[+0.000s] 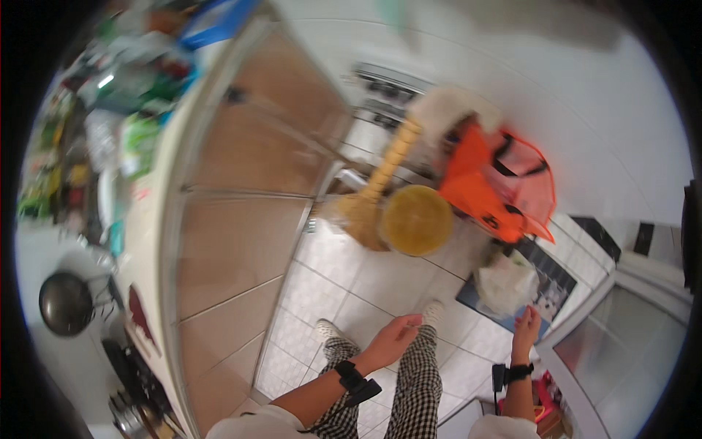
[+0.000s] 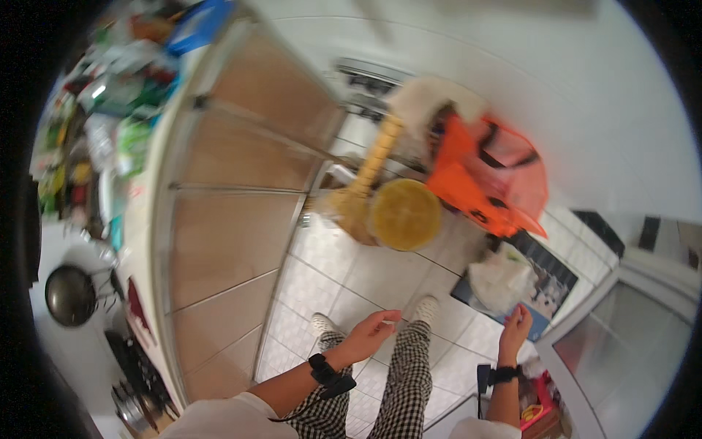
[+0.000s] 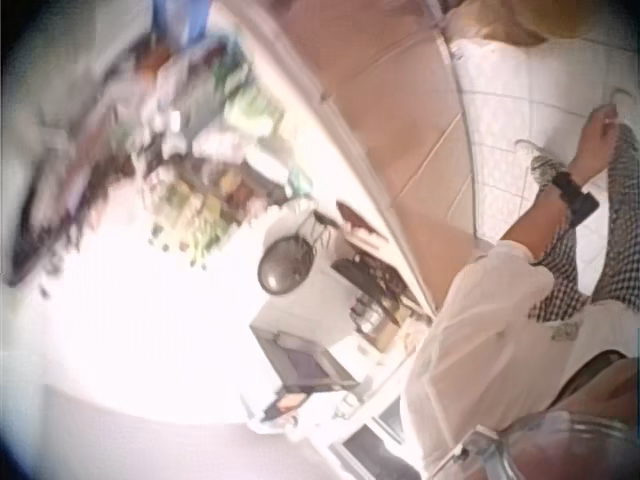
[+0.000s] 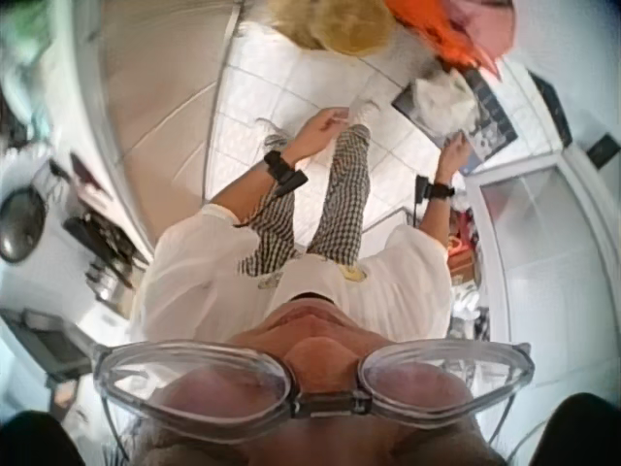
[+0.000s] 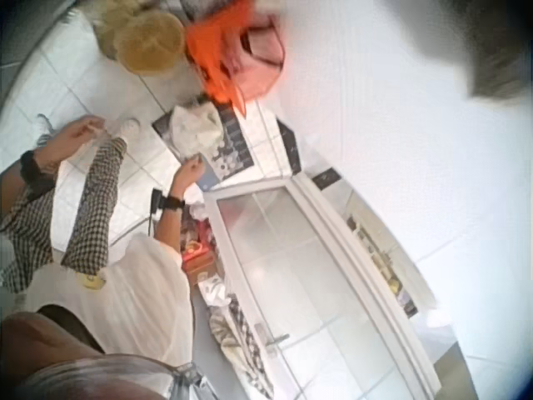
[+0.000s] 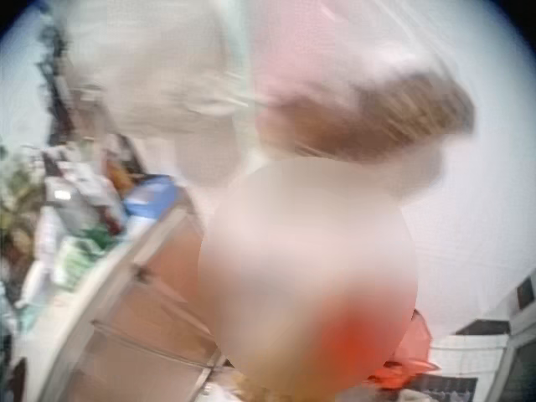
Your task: The person moves a wok from the floor to the stove, wipes the countertop and sink rim with a cloth, and places packets of food and other items into a cabinet and a bag.
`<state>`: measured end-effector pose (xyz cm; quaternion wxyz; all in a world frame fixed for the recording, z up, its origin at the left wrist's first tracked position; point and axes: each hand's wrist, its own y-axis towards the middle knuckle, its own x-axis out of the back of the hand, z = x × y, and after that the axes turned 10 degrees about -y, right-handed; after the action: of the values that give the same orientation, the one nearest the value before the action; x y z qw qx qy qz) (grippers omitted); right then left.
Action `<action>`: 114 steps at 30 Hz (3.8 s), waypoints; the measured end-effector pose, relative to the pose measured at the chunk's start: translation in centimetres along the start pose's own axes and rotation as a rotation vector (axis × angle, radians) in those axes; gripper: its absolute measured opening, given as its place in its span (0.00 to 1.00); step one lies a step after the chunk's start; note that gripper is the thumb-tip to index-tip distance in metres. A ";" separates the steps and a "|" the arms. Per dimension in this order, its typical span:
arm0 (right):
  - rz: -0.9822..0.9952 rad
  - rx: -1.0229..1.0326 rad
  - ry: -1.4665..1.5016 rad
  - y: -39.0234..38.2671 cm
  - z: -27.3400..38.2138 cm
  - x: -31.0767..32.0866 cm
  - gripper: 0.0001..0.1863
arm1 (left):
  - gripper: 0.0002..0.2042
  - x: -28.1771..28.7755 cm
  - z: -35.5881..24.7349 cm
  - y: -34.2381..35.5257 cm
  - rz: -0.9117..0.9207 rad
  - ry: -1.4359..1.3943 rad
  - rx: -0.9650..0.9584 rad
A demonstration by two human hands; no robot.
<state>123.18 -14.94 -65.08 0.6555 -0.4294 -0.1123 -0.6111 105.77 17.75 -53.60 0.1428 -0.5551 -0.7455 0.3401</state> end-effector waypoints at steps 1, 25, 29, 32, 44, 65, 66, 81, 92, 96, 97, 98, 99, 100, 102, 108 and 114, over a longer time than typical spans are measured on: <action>0.012 0.087 -0.043 -2.1 2.7 -0.4 0.16 | 0.18 2.2 -1.5 -2.5 -0.034 0.002 0.026; 0.716 1.859 -0.389 -64.9 54.2 -37.4 0.29 | 0.15 40.7 -16.3 -47.0 -1.137 -0.375 -0.527; 0.766 1.919 -0.504 -60.4 54.7 -34.3 0.29 | 0.19 49.1 -18.9 -40.8 -1.043 -0.570 -0.399; 0.664 1.828 -0.693 -57.1 57.5 -33.9 0.29 | 0.24 55.9 -18.7 -34.7 -1.247 -0.384 -0.444; 0.504 1.721 -0.771 -51.1 66.4 -37.8 0.30 | 0.11 61.8 -19.7 -28.4 -1.179 -0.835 -0.138; 0.491 0.982 -0.053 -57.3 70.0 -45.9 0.14 | 0.11 60.5 -17.7 -32.7 -0.914 -1.130 -0.330; 0.488 0.981 -0.054 -57.4 69.9 -45.8 0.14 | 0.11 60.4 -17.8 -32.9 -0.911 -1.138 -0.336; 0.629 1.222 0.200 -63.3 72.1 -39.0 0.08 | 0.13 58.8 -16.1 -34.6 -0.779 -1.320 -0.512; 0.718 1.396 0.142 -63.5 70.9 -37.3 0.12 | 0.13 57.5 -14.0 -35.2 -1.083 -0.635 -0.288; 0.687 1.426 0.120 -63.0 70.7 -37.2 0.14 | 0.11 56.6 -15.2 -36.8 -1.111 -0.634 -0.295; 0.678 1.452 0.130 -62.9 70.8 -37.2 0.14 | 0.11 56.5 -15.5 -37.4 -1.115 -0.639 -0.290; 0.685 1.451 0.126 -62.9 70.8 -37.2 0.14 | 0.11 56.4 -15.7 -38.0 -1.079 -0.640 -0.211; 0.674 1.446 0.130 -63.0 70.9 -37.2 0.14 | 0.13 56.4 -15.7 -38.5 -1.044 -0.638 -0.137; 0.662 1.442 0.134 -63.0 71.1 -37.2 0.14 | 0.13 56.3 -15.4 -38.8 -1.049 -0.640 -0.136; 0.667 1.454 0.130 -62.9 71.3 -37.4 0.14 | 0.17 56.1 -15.6 -39.3 -1.280 -0.190 -0.178; 0.657 1.420 0.116 -63.0 71.8 -37.8 0.09 | 0.21 58.9 -20.4 -40.0 -1.361 0.260 -0.590; 0.604 1.458 0.163 -63.0 72.7 -38.0 0.08 | 0.13 60.0 -22.5 -42.1 -1.182 -0.107 -0.675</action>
<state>85.40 69.99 -19.72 0.9150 0.1424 -0.3147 -0.2087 67.71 74.68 -19.15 0.0867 -0.0512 -0.9947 -0.0190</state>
